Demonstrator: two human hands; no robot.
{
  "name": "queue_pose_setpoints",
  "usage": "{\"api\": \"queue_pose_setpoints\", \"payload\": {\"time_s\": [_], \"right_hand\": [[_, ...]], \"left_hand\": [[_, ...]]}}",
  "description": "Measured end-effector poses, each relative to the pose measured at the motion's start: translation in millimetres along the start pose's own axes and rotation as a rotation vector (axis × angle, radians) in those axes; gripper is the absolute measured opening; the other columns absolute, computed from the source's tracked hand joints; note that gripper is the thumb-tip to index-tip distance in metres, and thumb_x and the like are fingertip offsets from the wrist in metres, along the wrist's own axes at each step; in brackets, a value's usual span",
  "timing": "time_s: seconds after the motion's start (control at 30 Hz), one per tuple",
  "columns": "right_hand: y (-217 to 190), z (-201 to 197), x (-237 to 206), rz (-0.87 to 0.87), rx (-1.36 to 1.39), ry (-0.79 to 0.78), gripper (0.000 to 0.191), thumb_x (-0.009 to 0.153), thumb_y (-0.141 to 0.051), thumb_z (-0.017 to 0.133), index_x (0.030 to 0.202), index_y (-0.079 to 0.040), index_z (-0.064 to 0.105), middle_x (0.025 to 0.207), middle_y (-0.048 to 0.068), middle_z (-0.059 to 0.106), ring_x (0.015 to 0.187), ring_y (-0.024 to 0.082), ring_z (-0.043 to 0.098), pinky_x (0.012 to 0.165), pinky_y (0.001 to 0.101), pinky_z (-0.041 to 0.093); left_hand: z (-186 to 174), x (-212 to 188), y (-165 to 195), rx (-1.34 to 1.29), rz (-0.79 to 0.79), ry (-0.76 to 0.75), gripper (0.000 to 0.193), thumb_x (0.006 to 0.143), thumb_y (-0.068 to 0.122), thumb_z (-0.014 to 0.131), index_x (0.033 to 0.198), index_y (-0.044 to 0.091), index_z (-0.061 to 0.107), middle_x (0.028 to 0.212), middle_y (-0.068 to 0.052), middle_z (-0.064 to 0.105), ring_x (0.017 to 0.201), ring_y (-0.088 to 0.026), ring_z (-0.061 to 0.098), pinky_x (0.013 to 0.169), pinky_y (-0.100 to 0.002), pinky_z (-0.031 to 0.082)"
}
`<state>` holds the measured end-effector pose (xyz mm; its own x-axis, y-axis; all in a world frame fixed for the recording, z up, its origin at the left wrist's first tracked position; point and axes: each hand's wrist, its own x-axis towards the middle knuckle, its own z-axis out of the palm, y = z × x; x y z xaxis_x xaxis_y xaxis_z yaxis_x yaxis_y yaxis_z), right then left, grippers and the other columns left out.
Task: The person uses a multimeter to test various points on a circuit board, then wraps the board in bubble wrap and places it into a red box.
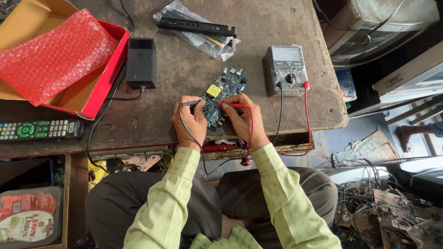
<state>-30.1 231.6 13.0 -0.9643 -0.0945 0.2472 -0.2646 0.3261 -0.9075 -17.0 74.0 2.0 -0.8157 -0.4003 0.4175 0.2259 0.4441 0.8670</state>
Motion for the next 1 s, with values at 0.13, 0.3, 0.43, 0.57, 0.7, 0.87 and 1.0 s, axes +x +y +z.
{"api": "queue_pose_setpoints", "payload": {"time_s": [0.13, 0.3, 0.43, 0.57, 0.7, 0.87, 1.0], "right_hand": [[2, -2, 0, 0.002, 0.021, 0.000, 0.010, 0.097, -0.009, 0.071, 0.103, -0.002, 0.071, 0.090, 0.005, 0.075, 0.081, 0.007, 0.067, 0.070, 0.0255, 0.055], [4, -3, -3, 0.007, -0.027, 0.005, 0.010, 0.097, -0.010, 0.071, 0.103, -0.002, 0.071, 0.088, 0.005, 0.075, 0.079, 0.007, 0.067, 0.069, 0.0255, 0.055], [5, -6, -8, 0.000, 0.002, 0.002, 0.010, 0.097, -0.009, 0.071, 0.103, -0.002, 0.071, 0.090, 0.005, 0.076, 0.081, 0.007, 0.067, 0.070, 0.0253, 0.055], [4, -8, -17, 0.004, 0.021, -0.003, 0.010, 0.097, -0.009, 0.071, 0.103, -0.002, 0.071, 0.091, 0.005, 0.076, 0.082, 0.007, 0.067, 0.071, 0.0251, 0.055], [4, -11, -18, -0.005, 0.000, 0.003, 0.010, 0.097, -0.009, 0.071, 0.103, -0.002, 0.071, 0.090, 0.005, 0.076, 0.082, 0.007, 0.067, 0.071, 0.0251, 0.055], [3, -15, -19, 0.012, -0.002, -0.002, 0.010, 0.097, -0.009, 0.071, 0.103, -0.002, 0.071, 0.090, 0.005, 0.076, 0.081, 0.007, 0.067, 0.070, 0.0252, 0.055], [5, -16, -21, 0.006, 0.048, 0.011, 0.010, 0.097, -0.008, 0.071, 0.104, 0.000, 0.070, 0.097, 0.006, 0.076, 0.086, 0.008, 0.069, 0.074, 0.0254, 0.058]], "left_hand": [[2, -1, 1, 0.020, -0.011, -0.004, 0.013, 0.093, 0.008, 0.076, 0.099, 0.004, 0.065, 0.092, -0.012, 0.067, 0.078, -0.027, 0.071, 0.066, -0.037, 0.054], [2, -4, 1, 0.009, -0.004, 0.001, 0.013, 0.093, 0.007, 0.076, 0.098, 0.004, 0.064, 0.092, -0.012, 0.068, 0.079, -0.027, 0.071, 0.066, -0.036, 0.055], [2, -10, 3, 0.011, -0.005, 0.000, 0.013, 0.093, 0.007, 0.076, 0.099, 0.004, 0.065, 0.092, -0.012, 0.068, 0.079, -0.027, 0.071, 0.065, -0.037, 0.054], [-1, -19, 6, 0.023, -0.011, 0.003, 0.013, 0.093, 0.008, 0.076, 0.098, 0.004, 0.065, 0.092, -0.012, 0.068, 0.079, -0.028, 0.071, 0.065, -0.037, 0.054], [1, -20, 8, 0.030, -0.012, 0.000, 0.013, 0.092, 0.008, 0.076, 0.098, 0.004, 0.065, 0.092, -0.012, 0.068, 0.079, -0.028, 0.071, 0.064, -0.037, 0.053], [4, -22, 10, 0.013, -0.012, 0.000, 0.013, 0.093, 0.008, 0.076, 0.099, 0.004, 0.065, 0.092, -0.012, 0.068, 0.079, -0.027, 0.071, 0.065, -0.037, 0.054], [5, -25, 12, 0.028, -0.023, -0.003, 0.013, 0.093, 0.008, 0.076, 0.098, 0.004, 0.065, 0.091, -0.011, 0.067, 0.076, -0.026, 0.071, 0.063, -0.035, 0.054]]}}
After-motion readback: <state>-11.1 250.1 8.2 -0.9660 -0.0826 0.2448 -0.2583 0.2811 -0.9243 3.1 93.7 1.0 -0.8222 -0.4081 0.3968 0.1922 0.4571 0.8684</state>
